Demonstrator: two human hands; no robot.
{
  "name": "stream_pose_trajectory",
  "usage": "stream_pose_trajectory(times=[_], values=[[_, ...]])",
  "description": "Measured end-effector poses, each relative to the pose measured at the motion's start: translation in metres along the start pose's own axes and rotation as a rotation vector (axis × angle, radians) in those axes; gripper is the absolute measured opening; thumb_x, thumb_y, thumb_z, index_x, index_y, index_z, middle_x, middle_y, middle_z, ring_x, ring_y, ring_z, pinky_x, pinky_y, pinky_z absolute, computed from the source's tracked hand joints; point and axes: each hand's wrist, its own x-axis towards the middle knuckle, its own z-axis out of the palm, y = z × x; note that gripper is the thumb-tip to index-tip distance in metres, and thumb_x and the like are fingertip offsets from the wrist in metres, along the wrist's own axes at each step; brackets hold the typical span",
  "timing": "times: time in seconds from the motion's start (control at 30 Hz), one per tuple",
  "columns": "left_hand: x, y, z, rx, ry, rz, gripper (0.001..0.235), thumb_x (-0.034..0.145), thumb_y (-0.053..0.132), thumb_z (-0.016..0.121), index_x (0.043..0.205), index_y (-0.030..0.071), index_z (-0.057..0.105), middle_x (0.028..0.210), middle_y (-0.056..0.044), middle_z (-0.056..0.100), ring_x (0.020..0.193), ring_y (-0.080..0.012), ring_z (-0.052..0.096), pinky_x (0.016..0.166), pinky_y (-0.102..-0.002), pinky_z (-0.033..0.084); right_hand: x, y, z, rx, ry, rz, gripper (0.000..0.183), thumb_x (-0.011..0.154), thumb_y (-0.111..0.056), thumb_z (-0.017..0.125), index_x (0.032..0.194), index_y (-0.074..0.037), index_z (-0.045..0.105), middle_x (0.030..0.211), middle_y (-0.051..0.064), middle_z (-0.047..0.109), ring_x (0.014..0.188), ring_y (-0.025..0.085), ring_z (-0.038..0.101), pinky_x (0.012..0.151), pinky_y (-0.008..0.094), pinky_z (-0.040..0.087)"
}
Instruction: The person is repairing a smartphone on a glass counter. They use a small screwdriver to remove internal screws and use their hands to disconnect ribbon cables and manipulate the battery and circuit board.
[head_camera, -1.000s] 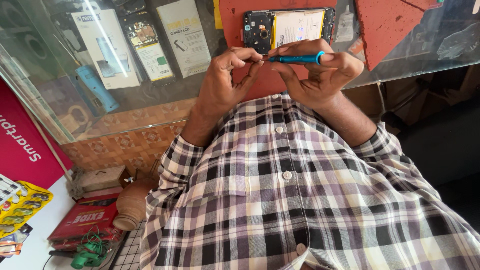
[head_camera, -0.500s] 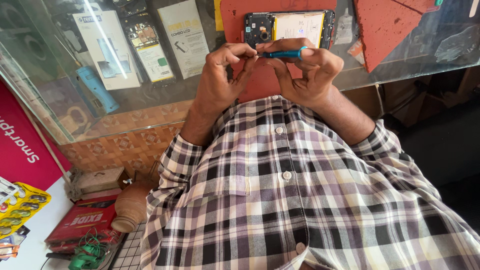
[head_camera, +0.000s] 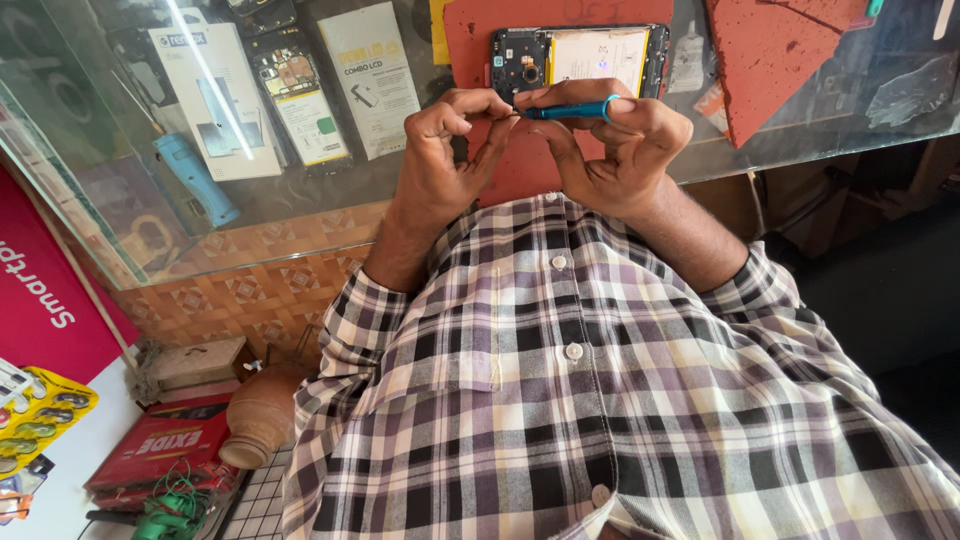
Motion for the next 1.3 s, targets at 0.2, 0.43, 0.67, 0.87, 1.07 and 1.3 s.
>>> stream_pose_trajectory(times=[0.2, 0.43, 0.67, 0.87, 1.07, 1.3], values=[[0.003, -0.001, -0.001, 0.051, 0.037, 0.067, 0.049, 0.102, -0.010, 0.071, 0.113, 0.006, 0.026, 0.120, -0.020, 0.065, 0.106, -0.0226, 0.072, 0.090, -0.032, 0.063, 0.006, 0.001, 0.001, 0.033, -0.117, 0.021, 0.073, 0.100, 0.028, 0.053, 0.142, -0.016, 0.013, 0.126, 0.035, 0.056, 0.123, 0.041, 0.068, 0.099, 0.043, 0.065], [0.007, -0.013, -0.011, 0.303, -0.018, -0.142, 0.046, 0.103, -0.002, 0.073, 0.124, -0.003, 0.032, 0.117, -0.021, 0.067, 0.086, -0.0226, 0.070, 0.075, -0.032, 0.059, 0.010, 0.029, 0.008, -0.106, -0.191, -0.016, 0.071, 0.104, 0.026, 0.056, 0.149, -0.012, 0.017, 0.127, 0.029, 0.060, 0.114, 0.040, 0.071, 0.087, 0.039, 0.060], [0.004, -0.008, -0.014, 0.345, -0.084, -0.078, 0.043, 0.098, -0.011, 0.060, 0.130, -0.002, 0.032, 0.128, -0.018, 0.064, 0.098, -0.0320, 0.074, 0.083, -0.038, 0.063, 0.002, 0.036, 0.010, -0.139, -0.227, 0.031, 0.066, 0.105, 0.024, 0.054, 0.148, -0.011, 0.019, 0.132, 0.026, 0.061, 0.113, 0.039, 0.072, 0.088, 0.040, 0.060], [0.005, -0.006, -0.015, 0.400, -0.110, -0.075, 0.046, 0.095, -0.012, 0.062, 0.129, -0.001, 0.035, 0.123, -0.016, 0.066, 0.085, -0.0277, 0.072, 0.072, -0.038, 0.058, 0.004, 0.035, 0.011, -0.159, -0.220, 0.028, 0.063, 0.104, 0.024, 0.055, 0.146, -0.009, 0.022, 0.130, 0.026, 0.061, 0.111, 0.039, 0.071, 0.087, 0.042, 0.060], [0.011, 0.003, -0.017, 0.293, -0.103, -0.150, 0.052, 0.099, -0.009, 0.066, 0.138, 0.002, 0.034, 0.125, -0.011, 0.065, 0.087, -0.0234, 0.071, 0.076, -0.035, 0.058, 0.008, 0.031, 0.011, -0.344, -0.176, 0.062, 0.054, 0.102, 0.005, 0.081, 0.127, -0.008, 0.035, 0.115, 0.019, 0.064, 0.099, 0.038, 0.070, 0.076, 0.045, 0.057], [0.033, 0.008, -0.026, 0.407, -0.156, -0.050, 0.097, 0.078, 0.020, 0.097, 0.150, 0.004, 0.035, 0.150, -0.014, 0.048, 0.133, -0.0346, 0.050, 0.116, -0.044, 0.045, 0.023, 0.030, 0.012, -0.287, -0.187, 0.079, 0.050, 0.097, 0.001, 0.085, 0.119, -0.008, 0.041, 0.100, 0.016, 0.059, 0.082, 0.033, 0.065, 0.063, 0.041, 0.052]])
